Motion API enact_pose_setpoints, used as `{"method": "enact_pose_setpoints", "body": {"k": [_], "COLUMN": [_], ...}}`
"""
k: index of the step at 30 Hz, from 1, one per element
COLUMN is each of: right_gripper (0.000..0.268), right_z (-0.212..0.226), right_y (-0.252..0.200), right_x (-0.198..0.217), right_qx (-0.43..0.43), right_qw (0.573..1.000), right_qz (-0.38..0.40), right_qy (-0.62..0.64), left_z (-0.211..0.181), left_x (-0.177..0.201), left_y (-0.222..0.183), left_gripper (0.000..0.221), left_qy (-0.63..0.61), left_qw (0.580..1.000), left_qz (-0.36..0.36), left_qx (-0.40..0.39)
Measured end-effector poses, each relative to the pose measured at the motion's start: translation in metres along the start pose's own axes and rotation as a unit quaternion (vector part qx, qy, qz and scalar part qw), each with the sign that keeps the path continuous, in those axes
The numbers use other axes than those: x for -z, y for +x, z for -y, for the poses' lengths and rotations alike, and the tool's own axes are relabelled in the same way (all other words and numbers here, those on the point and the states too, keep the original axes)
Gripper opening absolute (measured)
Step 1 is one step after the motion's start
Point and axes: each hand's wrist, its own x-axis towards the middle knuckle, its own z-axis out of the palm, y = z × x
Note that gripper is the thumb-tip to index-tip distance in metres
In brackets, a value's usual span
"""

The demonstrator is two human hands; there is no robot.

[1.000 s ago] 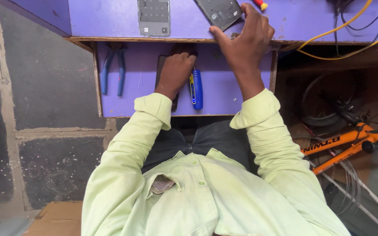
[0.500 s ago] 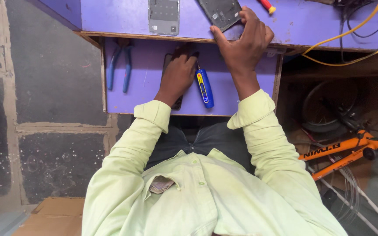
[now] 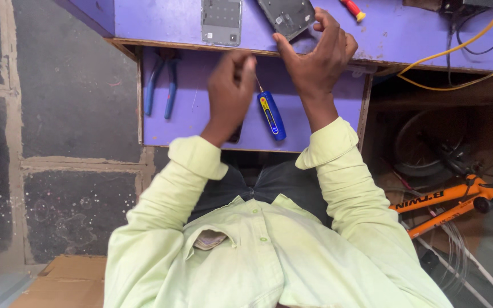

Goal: The person uses a screwdriver to remove screws from the back of a smartphone and a phone back cover. They place the removed parts on a purple workbench and continue working on the phone components.

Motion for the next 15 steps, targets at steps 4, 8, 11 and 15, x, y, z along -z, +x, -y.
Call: {"method": "enact_pose_setpoints", "body": {"k": [4,8,11,15], "right_gripper": [0.079,0.082,0.082,0.083], "right_z": [0.010,0.024,0.032,0.037], "right_y": [0.008,0.022,0.033,0.047], "right_x": [-0.003,-0.007,-0.011,-0.019], "right_qx": [0.016,0.048,0.070,0.100], "right_qw": [1.000,0.997,0.994,0.988], "right_qz": [0.013,0.030,0.044,0.060], "right_qy": [0.021,0.053,0.075,0.097], "left_z": [0.023,0.065,0.094,0.132], "left_x": [0.016,0.046,0.058,0.061], "left_y": [0.068,0.135,0.164,0.178], "left_gripper": [0.023,0.022,0.021,0.018], "left_qy": [-0.004,0.048,0.045,-0.057], "left_qw": [0.998,0.994,0.984,0.983], "left_qz": [-0.063,-0.027,0.002,0.003], "left_qx": [0.021,0.093,0.173,0.175]}}
